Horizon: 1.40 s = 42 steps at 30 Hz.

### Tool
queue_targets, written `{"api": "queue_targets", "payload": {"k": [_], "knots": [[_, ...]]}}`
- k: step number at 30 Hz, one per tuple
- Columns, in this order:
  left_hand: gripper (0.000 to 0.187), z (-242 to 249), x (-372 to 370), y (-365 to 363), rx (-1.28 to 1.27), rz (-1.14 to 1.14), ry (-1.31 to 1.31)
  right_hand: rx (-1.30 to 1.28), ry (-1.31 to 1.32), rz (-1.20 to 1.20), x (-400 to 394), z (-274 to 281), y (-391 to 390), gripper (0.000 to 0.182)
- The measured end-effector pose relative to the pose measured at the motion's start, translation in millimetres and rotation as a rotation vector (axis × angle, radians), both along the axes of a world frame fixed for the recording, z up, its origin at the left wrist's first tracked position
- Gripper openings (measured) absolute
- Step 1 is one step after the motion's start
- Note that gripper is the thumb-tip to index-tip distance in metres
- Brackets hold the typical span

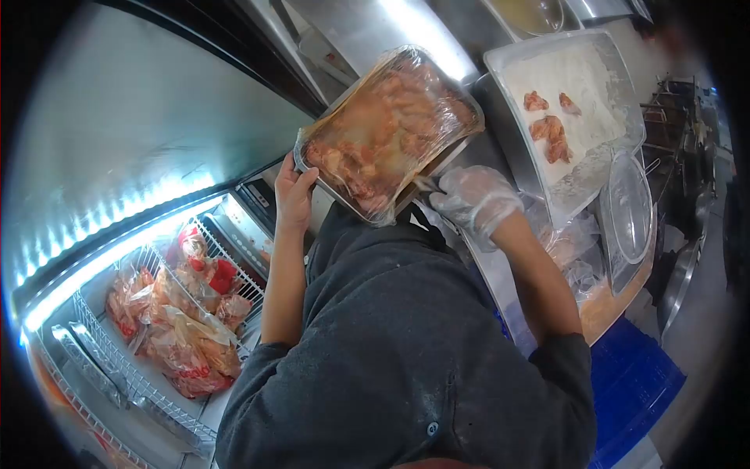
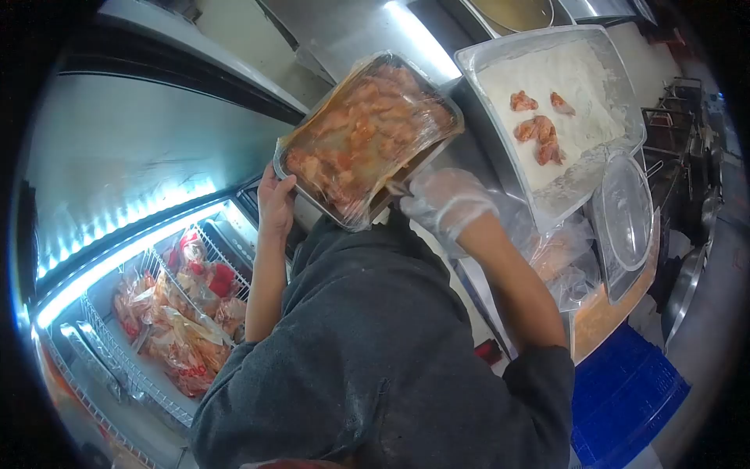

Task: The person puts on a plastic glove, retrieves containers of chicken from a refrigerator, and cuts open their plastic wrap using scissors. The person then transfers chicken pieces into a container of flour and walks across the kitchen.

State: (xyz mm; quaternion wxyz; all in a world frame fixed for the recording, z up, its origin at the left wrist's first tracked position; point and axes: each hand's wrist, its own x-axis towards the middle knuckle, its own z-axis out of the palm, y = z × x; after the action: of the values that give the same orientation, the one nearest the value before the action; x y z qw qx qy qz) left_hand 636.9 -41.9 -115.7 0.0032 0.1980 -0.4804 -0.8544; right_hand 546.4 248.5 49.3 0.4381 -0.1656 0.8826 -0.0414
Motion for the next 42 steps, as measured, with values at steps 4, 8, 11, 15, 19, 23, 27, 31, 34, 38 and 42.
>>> {"api": "queue_targets", "payload": {"k": [4,8,11,15,19,23,27,31,34,38,42], "knots": [[0.052,-2.4,-0.3,-1.3,0.014,-0.004,-0.005,0.082,0.448,0.145,19.2,-7.2,20.2,0.029],[0.052,-1.7,0.1,-2.5,0.003,-0.026,-0.004,0.051,0.338,0.027,12.4,-32.2,14.3,0.042],[0.053,3.9,-2.3,0.5,0.045,-0.011,-0.029,0.054,0.005,-0.070,10.7,-30.9,7.3,0.038],[0.055,0.6,-3.3,-0.1,0.040,0.007,-0.045,0.032,0.225,-0.209,18.9,-25.4,24.6,0.038],[0.056,-4.7,-2.4,-3.0,0.054,-0.002,-0.057,0.168,0.413,-0.239,13.9,-23.9,32.4,0.041],[0.056,-2.7,-2.9,-6.1,0.095,-0.031,-0.052,0.074,0.282,-0.191,9.8,-7.8,28.9,0.041],[0.055,2.2,-6.8,-4.6,0.044,-0.039,-0.067,-0.006,0.162,-0.259,12.9,-2.1,26.0,0.043],[0.053,-1.7,-7.5,-5.2,0.046,-0.030,-0.081,0.123,0.371,0.010,14.7,-7.9,42.6,0.033],[0.053,4.1,-9.4,-5.9,0.070,-0.039,-0.080,0.072,0.237,-0.336,8.3,-17.0,34.7,0.045],[0.052,7.7,-13.6,-7.8,0.019,-0.066,-0.073,0.014,0.169,-0.048,-2.1,-0.5,36.1,0.040],[0.051,4.0,-14.8,-8.2,0.032,-0.055,-0.091,-0.078,0.024,-0.218,0.7,-0.4,41.9,0.045]]}}
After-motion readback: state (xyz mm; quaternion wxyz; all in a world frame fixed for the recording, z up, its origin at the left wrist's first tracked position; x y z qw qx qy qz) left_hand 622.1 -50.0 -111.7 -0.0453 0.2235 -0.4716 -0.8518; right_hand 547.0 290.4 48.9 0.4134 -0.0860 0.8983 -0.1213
